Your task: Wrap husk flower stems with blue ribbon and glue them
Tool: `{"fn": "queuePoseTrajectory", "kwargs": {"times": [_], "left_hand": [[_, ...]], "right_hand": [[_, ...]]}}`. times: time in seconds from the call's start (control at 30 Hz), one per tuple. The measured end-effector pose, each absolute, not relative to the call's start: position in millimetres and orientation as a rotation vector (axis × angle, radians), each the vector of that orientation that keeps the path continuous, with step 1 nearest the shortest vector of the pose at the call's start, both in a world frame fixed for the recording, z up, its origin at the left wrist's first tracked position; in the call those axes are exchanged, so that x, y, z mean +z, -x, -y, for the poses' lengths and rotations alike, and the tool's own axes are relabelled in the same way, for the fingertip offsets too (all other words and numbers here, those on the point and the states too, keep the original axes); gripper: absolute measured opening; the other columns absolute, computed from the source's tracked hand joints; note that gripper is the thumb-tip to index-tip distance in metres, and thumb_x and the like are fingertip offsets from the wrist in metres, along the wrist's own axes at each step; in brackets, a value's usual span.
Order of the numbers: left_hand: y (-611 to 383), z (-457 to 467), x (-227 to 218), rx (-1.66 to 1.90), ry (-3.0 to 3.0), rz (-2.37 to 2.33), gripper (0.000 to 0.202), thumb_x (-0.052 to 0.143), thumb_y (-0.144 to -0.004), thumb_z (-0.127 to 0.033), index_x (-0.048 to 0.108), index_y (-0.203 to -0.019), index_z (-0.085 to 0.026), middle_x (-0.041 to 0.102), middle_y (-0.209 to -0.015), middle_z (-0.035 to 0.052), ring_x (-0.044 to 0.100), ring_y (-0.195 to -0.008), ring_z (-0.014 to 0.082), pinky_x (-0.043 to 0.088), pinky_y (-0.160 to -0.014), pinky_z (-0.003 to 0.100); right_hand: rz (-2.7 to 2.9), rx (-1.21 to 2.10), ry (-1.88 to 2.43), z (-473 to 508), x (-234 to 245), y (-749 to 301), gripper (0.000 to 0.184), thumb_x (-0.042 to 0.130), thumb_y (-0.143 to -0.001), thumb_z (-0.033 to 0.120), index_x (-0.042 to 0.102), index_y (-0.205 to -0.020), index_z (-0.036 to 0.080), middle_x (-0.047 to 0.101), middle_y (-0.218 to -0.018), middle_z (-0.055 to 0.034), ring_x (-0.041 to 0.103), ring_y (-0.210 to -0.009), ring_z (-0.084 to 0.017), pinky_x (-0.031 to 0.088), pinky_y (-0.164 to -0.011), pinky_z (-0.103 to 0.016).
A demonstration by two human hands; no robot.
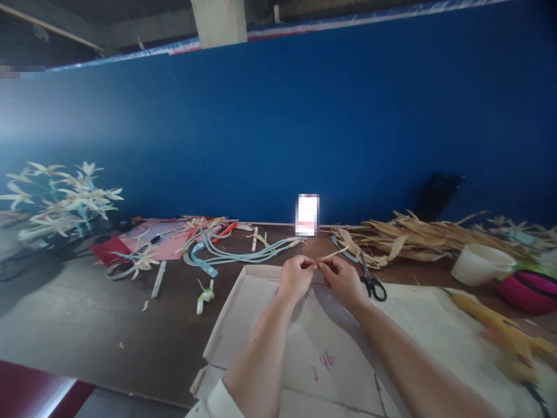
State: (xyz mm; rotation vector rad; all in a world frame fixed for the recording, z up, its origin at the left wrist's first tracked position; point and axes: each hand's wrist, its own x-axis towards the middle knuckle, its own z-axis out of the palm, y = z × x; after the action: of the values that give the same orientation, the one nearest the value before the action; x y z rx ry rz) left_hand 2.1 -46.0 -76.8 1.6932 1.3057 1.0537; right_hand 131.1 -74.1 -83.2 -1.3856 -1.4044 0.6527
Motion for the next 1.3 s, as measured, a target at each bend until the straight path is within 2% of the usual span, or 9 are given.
{"fn": "queuePoseTrajectory", "kwargs": {"times": [0.47, 0.77, 1.3], "left_hand": [[-2.1, 45.6, -78.6, 1.028, -1.713, -1.291, 0.014, 0.059, -0.071, -0.028, 0.066, -0.076, -0.017, 0.067, -0.075, 0.0032, 0.058, -0.069, 0.0136, 0.041, -0.064, 0.023], [-2.2, 46.7, -75.4, 1.068, -1.696, -1.316, 0.012, 0.059, -0.071, -0.026, 0.066, -0.075, -0.017, 0.067, -0.074, 0.0024, 0.058, -0.069, 0.0129, 0.041, -0.064, 0.023], [-2.4, 44.7, -79.7, 1.068, -1.701, -1.298, 0.013, 0.059, -0.070, -0.029, 0.066, -0.074, -0.018, 0.066, -0.072, 0.0015, 0.057, -0.068, 0.0126, 0.040, -0.062, 0.023]], "right_hand": [[1.387, 0.661, 1.396, 73.5, -84.3, -130.7, 0.024, 0.050, -0.076, 0.040, 0.061, -0.081, 0.019, 0.049, -0.045, 0.0038, 0.044, -0.042, -0.012, 0.035, -0.044, -0.023], [1.360, 0.722, 1.351, 74.1, -84.0, -130.2, 0.029, 0.050, -0.076, 0.042, 0.062, -0.085, 0.018, 0.048, -0.046, 0.0039, 0.043, -0.042, -0.012, 0.034, -0.043, -0.023], [1.366, 0.700, 1.366, 73.0, -86.2, -130.3, 0.026, 0.051, -0.076, 0.040, 0.062, -0.084, 0.017, 0.052, -0.051, 0.0025, 0.044, -0.044, -0.011, 0.034, -0.044, -0.023]]}}
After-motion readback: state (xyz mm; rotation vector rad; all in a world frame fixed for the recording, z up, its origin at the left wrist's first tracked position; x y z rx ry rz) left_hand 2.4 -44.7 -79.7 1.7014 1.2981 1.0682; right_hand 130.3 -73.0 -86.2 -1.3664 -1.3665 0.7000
